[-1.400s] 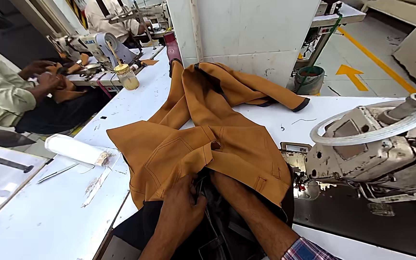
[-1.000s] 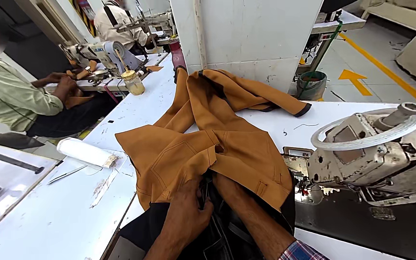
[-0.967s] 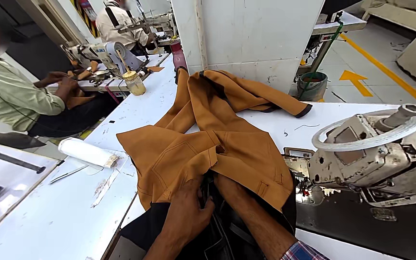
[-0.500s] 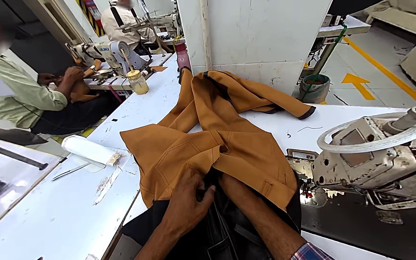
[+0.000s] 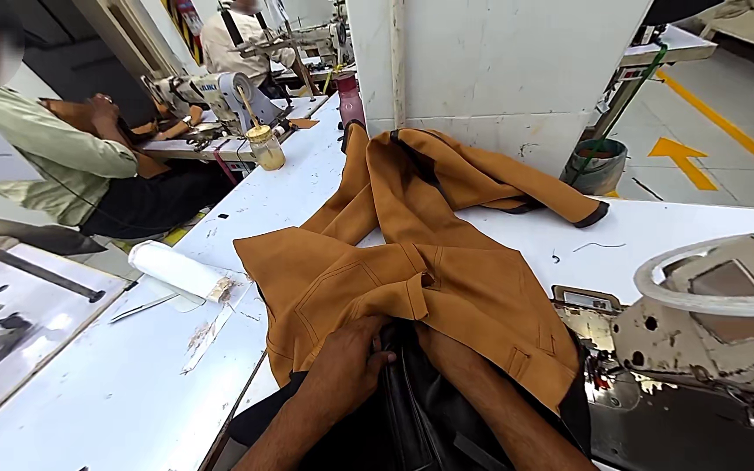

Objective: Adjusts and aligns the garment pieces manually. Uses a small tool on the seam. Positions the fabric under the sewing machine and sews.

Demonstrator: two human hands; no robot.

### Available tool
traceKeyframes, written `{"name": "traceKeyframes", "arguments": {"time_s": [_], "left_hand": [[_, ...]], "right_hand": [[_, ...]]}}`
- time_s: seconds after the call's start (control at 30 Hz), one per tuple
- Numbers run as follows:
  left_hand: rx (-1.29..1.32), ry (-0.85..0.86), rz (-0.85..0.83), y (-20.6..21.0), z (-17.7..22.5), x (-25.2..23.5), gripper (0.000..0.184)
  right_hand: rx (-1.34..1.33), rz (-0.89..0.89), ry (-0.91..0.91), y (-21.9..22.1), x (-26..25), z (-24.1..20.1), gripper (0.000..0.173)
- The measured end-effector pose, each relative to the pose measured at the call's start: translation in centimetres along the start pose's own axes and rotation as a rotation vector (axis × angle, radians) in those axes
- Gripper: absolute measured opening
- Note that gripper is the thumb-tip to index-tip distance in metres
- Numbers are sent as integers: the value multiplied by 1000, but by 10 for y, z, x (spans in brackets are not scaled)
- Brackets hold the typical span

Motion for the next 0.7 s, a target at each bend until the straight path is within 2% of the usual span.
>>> {"name": "traceKeyframes", "arguments": {"time_s": [0.07,0.13,0.27,0.4,0.57,0.7], "left_hand": [[36,-3,7,0,-1,-2,36],[67,6,35,0,-3,-1,31],[117,22,132,2,-6,7,24],[97,70,221,3,-4,10,24],[-15,114,199,1,6,2,25],[-10,54,159,-3,5,-5,27]], "right_hand": [[20,30,-7,13,-4,13,45],[52,28,-15,19,-3,18,49],[72,15,-47,20,5,18,46],[167,30,-181,10,21,22,50],[149,-96,-276,6,43,17,51],[120,-110,-264,2,53,4,49]]}}
Point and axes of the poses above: each hand's wrist, its own x-axis away from the middle knuckle, its own y-axis out of the palm, z = x × y, the point moved 8 cm from there along -x, towards the middle knuckle, and after that the axes turned 3 degrees about -y, right-handed, at the moved point
